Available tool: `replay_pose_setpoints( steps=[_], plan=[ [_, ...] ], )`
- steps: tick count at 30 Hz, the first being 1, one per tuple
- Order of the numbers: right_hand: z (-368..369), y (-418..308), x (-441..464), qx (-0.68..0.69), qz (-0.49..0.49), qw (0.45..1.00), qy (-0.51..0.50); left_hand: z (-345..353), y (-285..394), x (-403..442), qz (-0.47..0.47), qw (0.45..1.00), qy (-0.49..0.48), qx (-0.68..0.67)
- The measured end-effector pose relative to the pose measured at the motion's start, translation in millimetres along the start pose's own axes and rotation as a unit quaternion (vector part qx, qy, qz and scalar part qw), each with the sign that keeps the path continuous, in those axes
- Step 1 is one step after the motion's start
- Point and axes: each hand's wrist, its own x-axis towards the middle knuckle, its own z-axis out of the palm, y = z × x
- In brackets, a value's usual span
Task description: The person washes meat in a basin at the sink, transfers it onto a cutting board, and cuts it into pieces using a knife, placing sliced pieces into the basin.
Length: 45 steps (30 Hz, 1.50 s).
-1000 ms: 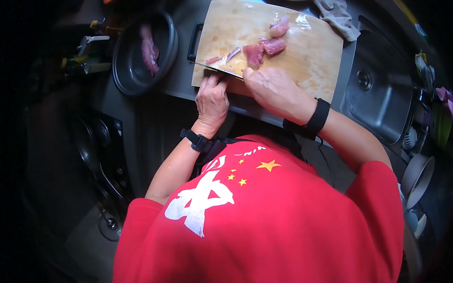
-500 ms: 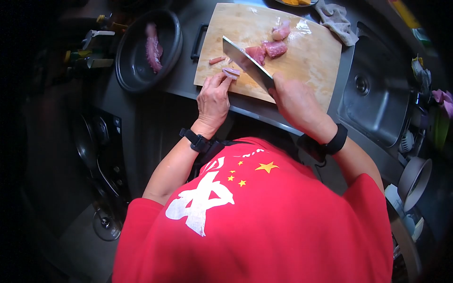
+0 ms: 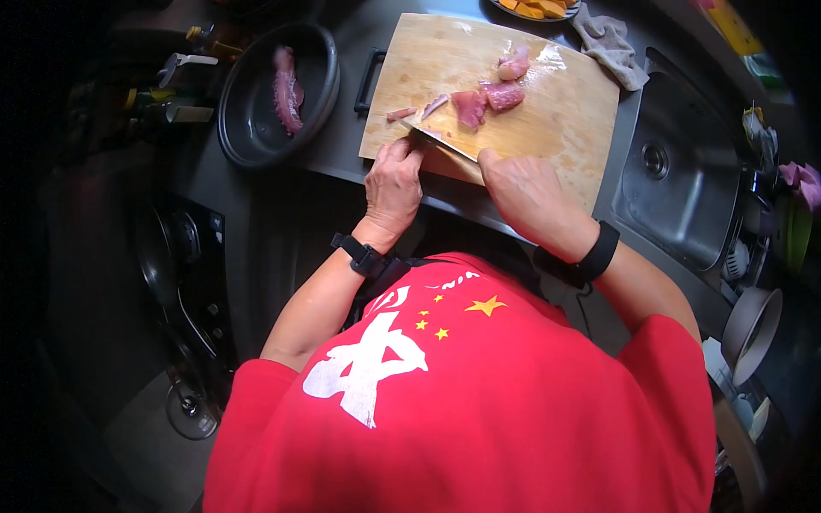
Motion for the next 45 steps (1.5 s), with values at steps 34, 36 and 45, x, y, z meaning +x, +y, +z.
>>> replay_pose_setpoints(
  steps=[34, 36, 45],
  plan=[
    [1, -18, 18, 0.061, 0.149, 0.985, 0.053, 0, -41, 48, 0.008, 0.997, -0.028, -0.066],
    [0, -24, 11, 0.081, 0.132, 0.988, 0.015, -5, -37, 45, 0.003, 0.995, -0.061, -0.075],
    [-1, -9, -24, 0.15, 0.195, 0.967, 0.059, 2, -29, 47, 0.0, 0.994, -0.056, -0.089]
  ],
)
